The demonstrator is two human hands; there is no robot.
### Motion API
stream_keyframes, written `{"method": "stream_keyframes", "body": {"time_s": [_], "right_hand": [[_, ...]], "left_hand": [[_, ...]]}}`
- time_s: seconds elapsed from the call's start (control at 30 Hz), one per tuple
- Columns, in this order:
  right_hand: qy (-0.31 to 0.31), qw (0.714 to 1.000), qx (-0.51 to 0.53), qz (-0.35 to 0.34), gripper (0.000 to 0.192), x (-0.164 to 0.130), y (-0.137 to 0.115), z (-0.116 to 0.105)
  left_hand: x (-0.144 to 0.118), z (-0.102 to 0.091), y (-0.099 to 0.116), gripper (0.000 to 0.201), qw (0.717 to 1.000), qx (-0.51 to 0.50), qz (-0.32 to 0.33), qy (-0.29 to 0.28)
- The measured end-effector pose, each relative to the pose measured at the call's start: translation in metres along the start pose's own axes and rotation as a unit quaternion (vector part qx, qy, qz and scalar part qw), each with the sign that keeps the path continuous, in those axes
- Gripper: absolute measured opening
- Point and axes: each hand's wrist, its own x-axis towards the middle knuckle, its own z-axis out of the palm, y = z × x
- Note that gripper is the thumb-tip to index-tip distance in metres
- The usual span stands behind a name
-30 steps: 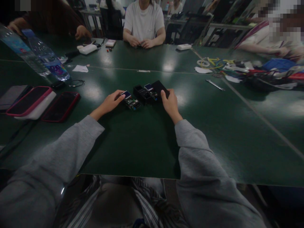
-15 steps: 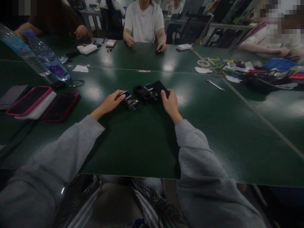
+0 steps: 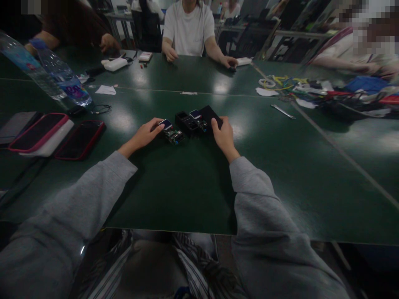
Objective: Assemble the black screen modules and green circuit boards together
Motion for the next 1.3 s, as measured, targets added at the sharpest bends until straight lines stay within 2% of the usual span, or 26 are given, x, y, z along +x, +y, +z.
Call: {"method": "stream_keyframes", "body": {"time_s": [0.27, 0.57, 0.93, 1.03, 1.17, 1.3], "right_hand": [[0.012, 1.0, 0.002, -0.001, 0.076, 0.001, 0.002, 0.002], [0.013, 1.0, 0.004, -0.006, 0.075, -0.002, -0.002, 0.0], [0.059, 0.994, 0.029, -0.082, 0.059, -0.009, -0.024, -0.006], [0.041, 0.995, 0.042, -0.077, 0.06, -0.009, -0.022, -0.004], [-0.022, 0.995, 0.068, -0.071, 0.067, -0.008, -0.016, 0.0], [-0.063, 0.991, 0.082, -0.085, 0.068, -0.013, -0.022, 0.004]], "left_hand": [[0.0, 0.0, -0.001, 0.045, 1.0, -0.011, 0.0, 0.001], [0.003, 0.002, -0.015, 0.049, 0.995, -0.097, 0.003, -0.018], [0.008, 0.006, -0.02, 0.038, 0.986, -0.165, -0.006, 0.013], [0.007, 0.006, -0.017, 0.038, 0.986, -0.165, -0.013, 0.01], [0.007, 0.007, -0.017, 0.038, 0.985, -0.17, -0.01, 0.014], [0.009, 0.009, -0.022, 0.038, 0.986, -0.165, -0.005, 0.027]]}}
